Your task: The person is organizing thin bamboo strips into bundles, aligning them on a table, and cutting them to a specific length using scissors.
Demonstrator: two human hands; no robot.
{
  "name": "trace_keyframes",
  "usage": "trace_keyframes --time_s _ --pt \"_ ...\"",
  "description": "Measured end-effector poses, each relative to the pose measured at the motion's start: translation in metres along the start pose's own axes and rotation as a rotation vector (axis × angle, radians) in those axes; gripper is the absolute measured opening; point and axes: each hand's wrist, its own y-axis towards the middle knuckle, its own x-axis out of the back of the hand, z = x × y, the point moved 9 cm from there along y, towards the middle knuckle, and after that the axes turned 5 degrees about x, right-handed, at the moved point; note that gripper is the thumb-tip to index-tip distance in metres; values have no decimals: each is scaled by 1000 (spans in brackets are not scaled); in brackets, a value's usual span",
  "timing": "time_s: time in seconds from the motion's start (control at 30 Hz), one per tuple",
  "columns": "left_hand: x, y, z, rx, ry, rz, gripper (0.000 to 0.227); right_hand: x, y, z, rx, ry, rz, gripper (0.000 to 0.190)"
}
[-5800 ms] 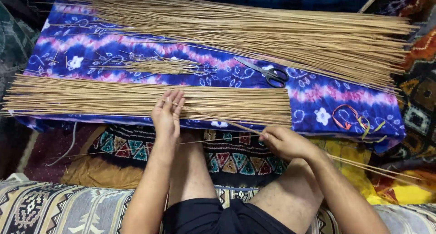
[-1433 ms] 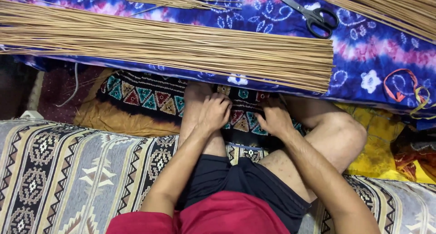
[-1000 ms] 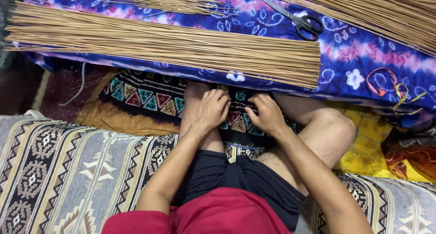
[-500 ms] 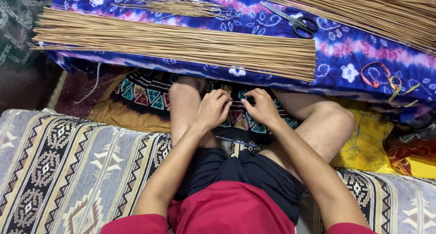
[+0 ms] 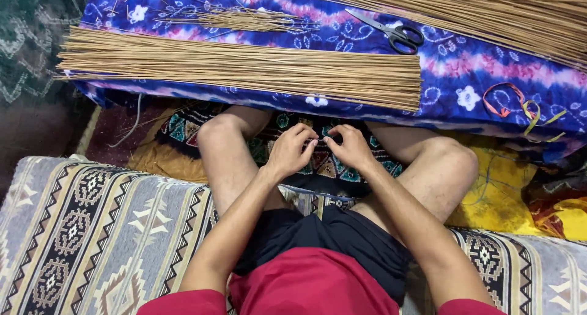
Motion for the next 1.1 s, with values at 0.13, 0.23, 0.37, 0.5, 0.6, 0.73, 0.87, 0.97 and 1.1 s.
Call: trace_keyframes --time_s 0.13,0.23,0.37,0.5,0.6,0.73,0.87,0.97,1.1 --pt "-11 -4 8 12 -25 18 8 -4 -5 -12 -36 11 5 27" --pt "-18 -8 15 34 -25 57 9 -7 -6 -18 -22 -59 -4 30" --pt "-22 -11 28 107 -21 86 10 -12 1 -16 45 -286 -5 34" --pt "-36 -17 52 158 -10 95 10 -32 4 -14 72 -429 45 33" --pt "-48 -19 65 159 13 115 10 -21 21 28 -48 -459 226 43" --pt "-51 -17 77 177 18 120 11 -85 26 -55 247 -733 35 56" --pt "-54 -14 85 211 2 145 12 -107 48 -103 112 -660 226 36" --pt "-52 -10 87 215 -6 150 12 -101 55 -99 78 -611 302 17" --pt "-54 -12 92 201 -4 140 13 -95 49 -96 -16 -447 376 25"
